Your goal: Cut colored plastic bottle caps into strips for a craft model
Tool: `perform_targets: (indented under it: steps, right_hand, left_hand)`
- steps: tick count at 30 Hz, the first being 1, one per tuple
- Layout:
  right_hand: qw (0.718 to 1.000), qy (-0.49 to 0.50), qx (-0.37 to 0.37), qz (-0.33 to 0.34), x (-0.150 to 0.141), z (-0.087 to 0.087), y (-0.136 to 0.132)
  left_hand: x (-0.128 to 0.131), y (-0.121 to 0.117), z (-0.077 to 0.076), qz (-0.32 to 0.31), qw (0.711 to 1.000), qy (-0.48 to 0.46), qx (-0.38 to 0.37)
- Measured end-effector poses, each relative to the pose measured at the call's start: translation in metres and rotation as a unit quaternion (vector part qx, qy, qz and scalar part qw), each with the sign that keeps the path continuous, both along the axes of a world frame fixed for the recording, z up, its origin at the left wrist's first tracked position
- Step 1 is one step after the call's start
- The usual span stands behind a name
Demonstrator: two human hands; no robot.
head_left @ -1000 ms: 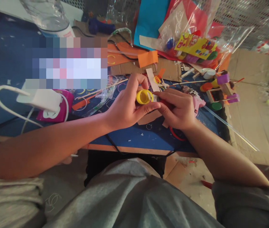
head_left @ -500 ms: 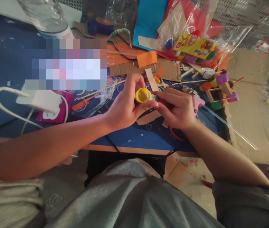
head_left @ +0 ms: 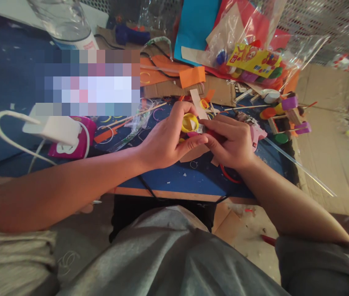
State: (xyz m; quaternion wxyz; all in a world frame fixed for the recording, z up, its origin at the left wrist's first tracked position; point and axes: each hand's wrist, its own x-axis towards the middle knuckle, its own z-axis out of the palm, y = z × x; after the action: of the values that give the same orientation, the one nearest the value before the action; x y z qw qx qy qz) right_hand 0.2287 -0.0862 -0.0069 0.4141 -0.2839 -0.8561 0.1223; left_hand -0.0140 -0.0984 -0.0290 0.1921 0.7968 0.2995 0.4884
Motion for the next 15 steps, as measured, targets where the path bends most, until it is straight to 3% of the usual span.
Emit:
perform_targets:
  steps: [15]
  right_hand:
    - [1.0, -0.008, -0.006, 0.011, -0.0034, 0.0039, -0.006]
  left_hand:
    - [-0.005, 0.0024, 0.0024, 0.018, 0.999, 0.033, 0.006]
